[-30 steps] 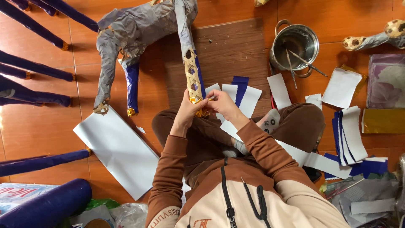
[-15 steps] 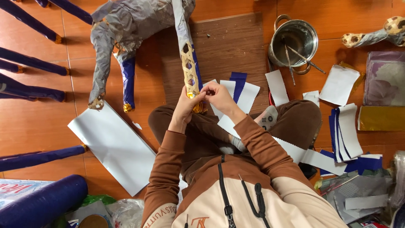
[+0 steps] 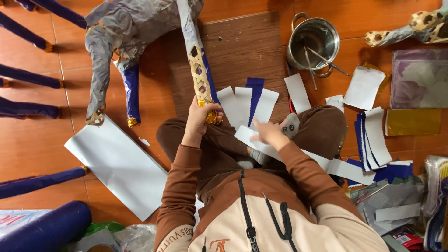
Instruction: Applying decorative gold and blue foil to the legs of paper-mache giraffe figures.
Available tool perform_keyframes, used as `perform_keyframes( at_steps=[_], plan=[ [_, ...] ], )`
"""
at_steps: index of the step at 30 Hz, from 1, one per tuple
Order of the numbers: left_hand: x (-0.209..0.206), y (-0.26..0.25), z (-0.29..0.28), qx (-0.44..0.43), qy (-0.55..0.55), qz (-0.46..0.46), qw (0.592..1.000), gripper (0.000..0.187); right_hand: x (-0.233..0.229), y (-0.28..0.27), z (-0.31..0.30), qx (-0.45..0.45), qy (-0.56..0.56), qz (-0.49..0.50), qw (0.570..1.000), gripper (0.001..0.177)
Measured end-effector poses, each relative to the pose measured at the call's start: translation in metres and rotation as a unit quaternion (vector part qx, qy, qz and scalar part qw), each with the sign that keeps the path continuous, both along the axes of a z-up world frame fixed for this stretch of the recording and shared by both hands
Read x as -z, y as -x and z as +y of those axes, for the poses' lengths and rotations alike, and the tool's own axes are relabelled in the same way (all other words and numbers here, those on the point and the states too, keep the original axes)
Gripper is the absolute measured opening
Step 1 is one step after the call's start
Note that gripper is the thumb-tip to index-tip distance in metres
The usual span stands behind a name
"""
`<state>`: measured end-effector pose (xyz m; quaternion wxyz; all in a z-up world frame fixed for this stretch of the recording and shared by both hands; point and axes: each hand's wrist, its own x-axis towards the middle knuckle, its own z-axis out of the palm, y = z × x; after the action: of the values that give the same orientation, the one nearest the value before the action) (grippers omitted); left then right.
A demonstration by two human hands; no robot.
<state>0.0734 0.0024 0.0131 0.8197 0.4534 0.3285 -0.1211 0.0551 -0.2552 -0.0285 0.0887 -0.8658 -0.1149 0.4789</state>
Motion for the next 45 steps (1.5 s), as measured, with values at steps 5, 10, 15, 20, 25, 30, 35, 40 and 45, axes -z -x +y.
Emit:
perform_keyframes(
  at_steps=[5, 10, 15, 20, 25, 30, 35, 40, 45],
  plan=[
    [-0.014, 0.000, 0.000, -0.018, 0.012, 0.011, 1.000, 0.078, -0.054, 0.019, -0.006, 0.144, -0.096, -0.066, 0.983, 0.063],
    [-0.015, 0.003, -0.003, -0.030, 0.036, -0.003, 0.999, 0.064, 0.007, 0.024, -0.022, 0.188, -0.128, -0.126, 0.966, 0.028],
    [-0.023, 0.004, 0.007, -0.008, 0.025, 0.004, 1.000, 0.056, -0.007, -0.010, -0.030, 0.105, -0.217, -0.325, 0.915, 0.018],
    [-0.046, 0.004, 0.014, -0.008, 0.021, 0.008, 1.000, 0.049, -0.045, -0.081, -0.054, 0.234, -0.232, -0.361, 0.872, 0.018],
    [-0.083, 0.005, 0.007, 0.023, 0.047, -0.033, 0.998, 0.046, -0.065, -0.181, -0.100, 0.232, -0.185, -0.577, 0.761, 0.010],
    [-0.083, -0.001, 0.000, 0.025, 0.010, -0.005, 1.000, 0.047, -0.009, -0.238, -0.111, 0.184, -0.008, -0.565, 0.804, 0.013],
    [-0.040, 0.000, 0.026, 0.003, 0.038, 0.019, 0.999, 0.044, 0.034, -0.238, -0.094, 0.205, -0.034, -0.418, 0.884, 0.012],
    [-0.048, -0.003, 0.039, 0.015, 0.058, 0.012, 0.998, 0.046, 0.071, -0.245, -0.108, 0.248, -0.129, -0.323, 0.904, 0.026],
    [-0.048, -0.004, 0.034, 0.025, 0.044, 0.003, 0.999, 0.052, -0.011, -0.216, -0.091, 0.252, -0.171, -0.294, 0.906, 0.038]
  ],
)
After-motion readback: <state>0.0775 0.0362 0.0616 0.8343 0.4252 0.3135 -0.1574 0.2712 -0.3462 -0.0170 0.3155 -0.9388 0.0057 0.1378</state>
